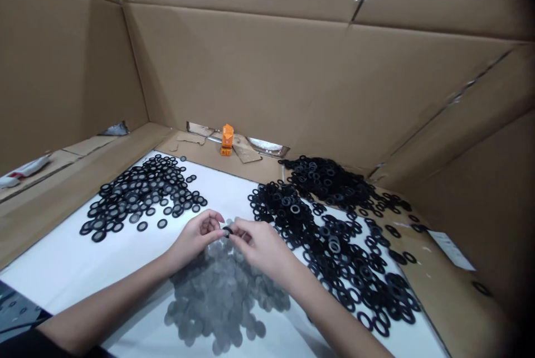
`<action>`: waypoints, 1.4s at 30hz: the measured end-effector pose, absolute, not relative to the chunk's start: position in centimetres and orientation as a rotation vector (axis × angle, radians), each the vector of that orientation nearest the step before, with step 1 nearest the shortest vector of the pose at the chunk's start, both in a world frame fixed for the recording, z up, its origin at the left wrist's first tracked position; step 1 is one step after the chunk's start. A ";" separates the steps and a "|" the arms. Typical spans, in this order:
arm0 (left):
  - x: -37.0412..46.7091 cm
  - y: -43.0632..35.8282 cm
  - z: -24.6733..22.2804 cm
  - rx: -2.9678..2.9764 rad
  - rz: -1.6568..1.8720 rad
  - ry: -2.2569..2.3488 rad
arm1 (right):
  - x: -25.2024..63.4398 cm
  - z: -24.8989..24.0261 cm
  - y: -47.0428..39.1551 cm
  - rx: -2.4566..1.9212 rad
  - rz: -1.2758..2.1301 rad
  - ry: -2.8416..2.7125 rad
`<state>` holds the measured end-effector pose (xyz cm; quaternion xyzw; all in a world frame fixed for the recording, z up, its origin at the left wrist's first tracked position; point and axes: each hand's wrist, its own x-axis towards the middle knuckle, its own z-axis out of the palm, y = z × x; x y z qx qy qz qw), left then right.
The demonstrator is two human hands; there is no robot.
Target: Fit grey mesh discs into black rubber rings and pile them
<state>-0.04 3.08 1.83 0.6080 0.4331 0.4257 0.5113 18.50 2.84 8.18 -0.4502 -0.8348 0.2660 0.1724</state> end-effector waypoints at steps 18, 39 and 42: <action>-0.6 2.3 1.4 1.576 0.758 0.804 | 18.0 5.1 0.7 -1.183 1.514 -1.655; -0.4 1.7 0.9 1.505 0.844 0.855 | 16.1 3.5 0.0 -1.129 1.510 -1.354; -0.4 1.6 0.7 1.508 0.862 0.847 | 15.6 3.2 -0.3 -1.140 1.471 -1.316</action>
